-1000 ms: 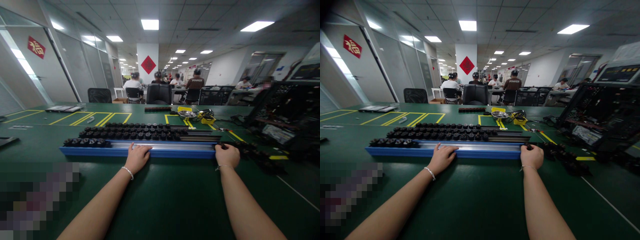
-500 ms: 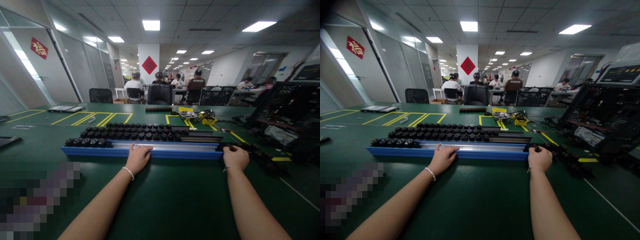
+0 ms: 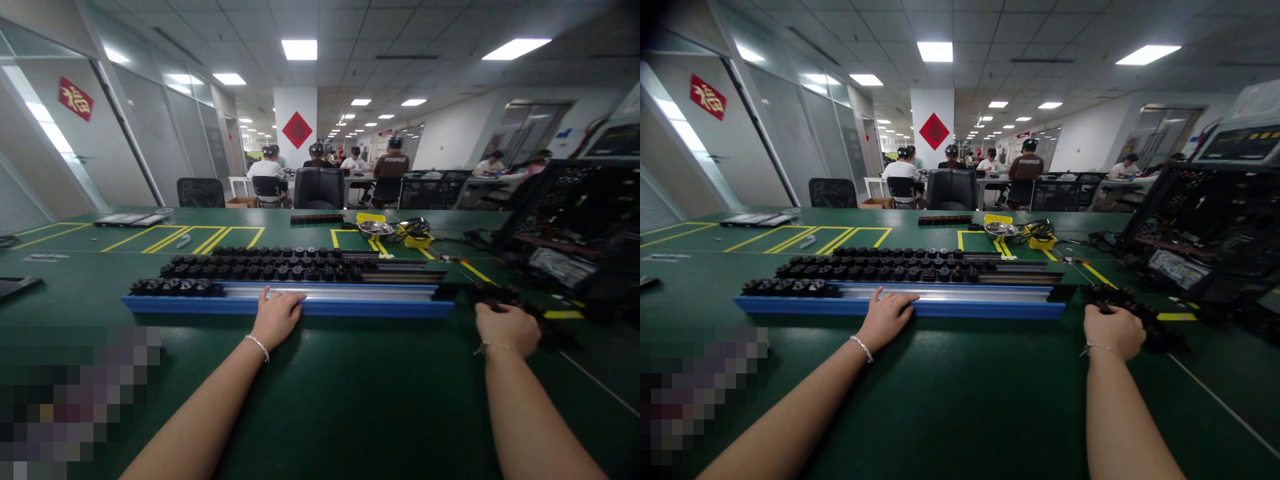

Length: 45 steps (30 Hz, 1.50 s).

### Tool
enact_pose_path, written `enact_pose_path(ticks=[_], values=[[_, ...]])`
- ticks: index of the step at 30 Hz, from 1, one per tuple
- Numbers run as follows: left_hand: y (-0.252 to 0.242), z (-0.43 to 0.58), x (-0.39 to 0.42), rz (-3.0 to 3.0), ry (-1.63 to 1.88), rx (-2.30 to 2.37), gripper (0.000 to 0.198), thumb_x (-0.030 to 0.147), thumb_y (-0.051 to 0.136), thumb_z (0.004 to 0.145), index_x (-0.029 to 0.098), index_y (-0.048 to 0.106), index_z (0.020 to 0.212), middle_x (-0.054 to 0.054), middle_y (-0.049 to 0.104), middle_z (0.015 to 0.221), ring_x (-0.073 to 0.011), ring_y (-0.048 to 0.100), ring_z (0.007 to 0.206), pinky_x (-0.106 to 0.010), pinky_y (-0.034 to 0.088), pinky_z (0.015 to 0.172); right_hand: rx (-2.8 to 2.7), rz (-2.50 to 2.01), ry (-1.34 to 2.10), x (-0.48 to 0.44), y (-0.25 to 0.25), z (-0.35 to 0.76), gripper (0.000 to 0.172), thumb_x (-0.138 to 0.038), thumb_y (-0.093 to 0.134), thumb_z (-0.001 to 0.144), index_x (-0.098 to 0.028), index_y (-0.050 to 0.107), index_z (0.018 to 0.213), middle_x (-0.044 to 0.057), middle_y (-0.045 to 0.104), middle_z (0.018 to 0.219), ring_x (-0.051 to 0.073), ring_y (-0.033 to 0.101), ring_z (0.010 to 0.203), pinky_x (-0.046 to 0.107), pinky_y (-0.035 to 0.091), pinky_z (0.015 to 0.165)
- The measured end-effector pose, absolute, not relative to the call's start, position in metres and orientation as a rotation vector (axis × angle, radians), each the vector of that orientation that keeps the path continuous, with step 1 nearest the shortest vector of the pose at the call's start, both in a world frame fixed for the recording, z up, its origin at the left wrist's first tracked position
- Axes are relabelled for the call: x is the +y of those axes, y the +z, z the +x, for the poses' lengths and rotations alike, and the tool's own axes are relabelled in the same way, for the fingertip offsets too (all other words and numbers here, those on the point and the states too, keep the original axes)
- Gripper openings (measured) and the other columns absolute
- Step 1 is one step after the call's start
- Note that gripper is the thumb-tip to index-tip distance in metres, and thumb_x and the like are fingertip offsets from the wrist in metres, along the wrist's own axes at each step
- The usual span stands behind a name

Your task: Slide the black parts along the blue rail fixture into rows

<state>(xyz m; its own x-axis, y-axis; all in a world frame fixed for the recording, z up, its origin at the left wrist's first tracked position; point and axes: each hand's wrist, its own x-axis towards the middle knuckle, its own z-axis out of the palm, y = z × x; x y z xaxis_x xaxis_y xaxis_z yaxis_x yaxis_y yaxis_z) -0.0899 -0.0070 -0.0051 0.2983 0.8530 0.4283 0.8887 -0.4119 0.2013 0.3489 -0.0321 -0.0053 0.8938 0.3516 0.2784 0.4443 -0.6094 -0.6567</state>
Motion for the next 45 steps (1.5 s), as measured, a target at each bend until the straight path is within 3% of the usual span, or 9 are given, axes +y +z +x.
enact_pose_path(ticks=[6, 11, 16, 19, 26, 31, 34, 39, 45], values=[[-0.006, -0.091, -0.006, -2.469, -0.732, -1.666, 0.029, 0.031, 0.043, 0.087, 0.033, 0.060, 0.110, 0.001, 0.069, 0.106, -0.0200, 0.058, 0.102, -0.053, 0.013, 0.108, -0.394, -2.404, 0.021, -0.051, -0.016, 0.379, 0.046, -0.041, 0.064, 0.058, -0.020, 0.065, 0.099, 0.022, 0.049, 0.113, 0.040, 0.048, 0.107, 0.052, 0.038, 0.078], [-0.005, -0.093, -0.008, -2.507, -0.703, -1.619, 0.031, 0.034, 0.042, 0.088, 0.033, 0.056, 0.115, 0.001, 0.067, 0.110, -0.0208, 0.056, 0.105, -0.052, 0.015, 0.108, -0.360, -2.364, 0.060, -0.049, -0.026, 0.399, 0.041, -0.038, 0.062, 0.059, -0.024, 0.066, 0.097, 0.020, 0.051, 0.110, 0.040, 0.047, 0.109, 0.053, 0.036, 0.079], [-0.002, -0.100, -0.008, -2.484, -0.755, -1.596, 0.033, 0.036, 0.040, 0.089, 0.027, 0.057, 0.116, -0.003, 0.066, 0.110, -0.0215, 0.055, 0.104, -0.043, 0.032, 0.101, -0.393, -2.363, 0.017, -0.046, -0.032, 0.402, 0.046, -0.034, 0.059, 0.063, -0.024, 0.064, 0.108, 0.021, 0.050, 0.111, 0.039, 0.047, 0.108, 0.052, 0.035, 0.078], [0.000, -0.108, -0.005, -2.375, -0.874, -1.603, 0.031, 0.034, 0.042, 0.088, 0.023, 0.060, 0.112, -0.005, 0.067, 0.108, -0.0223, 0.053, 0.104, -0.038, 0.037, 0.095, -0.421, -2.346, -0.050, -0.047, -0.033, 0.400, 0.051, -0.033, 0.057, 0.065, -0.023, 0.061, 0.115, 0.025, 0.046, 0.118, 0.041, 0.043, 0.112, 0.054, 0.035, 0.079], [0.010, -0.147, 0.006, -1.777, -1.106, -1.872, 0.027, 0.029, 0.048, 0.082, 0.019, 0.061, 0.103, -0.009, 0.061, 0.111, -0.0255, 0.050, 0.108, -0.040, 0.035, 0.096, -0.484, -2.249, -0.186, -0.046, -0.028, 0.394, 0.054, -0.032, 0.055, 0.068, -0.014, 0.060, 0.118, 0.030, 0.042, 0.125, 0.046, 0.037, 0.116, 0.060, 0.034, 0.082], [0.013, -0.182, 0.009, -1.306, -1.156, -2.189, 0.039, 0.037, 0.053, 0.077, 0.015, 0.056, 0.109, -0.014, 0.054, 0.117, -0.0316, 0.044, 0.114, -0.044, 0.036, 0.094, -1.057, -2.009, -0.531, -0.030, -0.009, 0.336, 0.045, -0.032, 0.042, 0.079, -0.008, 0.061, 0.112, 0.022, 0.056, 0.113, 0.032, 0.047, 0.111, 0.046, 0.036, 0.093], [0.012, -0.195, 0.008, -1.195, -1.118, -2.392, 0.043, 0.041, 0.052, 0.076, 0.016, 0.056, 0.110, -0.015, 0.053, 0.118, -0.0336, 0.045, 0.113, -0.046, 0.038, 0.091, -1.543, -1.832, -0.562, -0.021, -0.005, 0.287, 0.043, -0.032, 0.037, 0.084, -0.010, 0.060, 0.112, 0.015, 0.058, 0.115, 0.026, 0.049, 0.110, 0.039, 0.036, 0.096], [0.013, -0.200, 0.006, -1.089, -1.072, -2.557, 0.042, 0.046, 0.053, 0.074, 0.021, 0.059, 0.107, -0.014, 0.052, 0.120, -0.0350, 0.044, 0.113, -0.050, 0.038, 0.091, -1.928, -1.736, -0.458, -0.018, -0.014, 0.241, 0.041, -0.036, 0.032, 0.090, -0.018, 0.060, 0.113, 0.008, 0.056, 0.124, 0.024, 0.047, 0.117, 0.040, 0.034, 0.099], [0.010, -0.200, 0.009, -1.020, -1.092, -2.541, 0.041, 0.046, 0.056, 0.072, 0.021, 0.060, 0.105, -0.014, 0.048, 0.123, -0.0358, 0.042, 0.115, -0.051, 0.036, 0.092, -2.036, -1.725, -0.378, -0.020, -0.017, 0.248, 0.039, -0.043, 0.036, 0.090, -0.019, 0.064, 0.104, 0.007, 0.062, 0.116, 0.024, 0.048, 0.117, 0.043, 0.035, 0.097]])
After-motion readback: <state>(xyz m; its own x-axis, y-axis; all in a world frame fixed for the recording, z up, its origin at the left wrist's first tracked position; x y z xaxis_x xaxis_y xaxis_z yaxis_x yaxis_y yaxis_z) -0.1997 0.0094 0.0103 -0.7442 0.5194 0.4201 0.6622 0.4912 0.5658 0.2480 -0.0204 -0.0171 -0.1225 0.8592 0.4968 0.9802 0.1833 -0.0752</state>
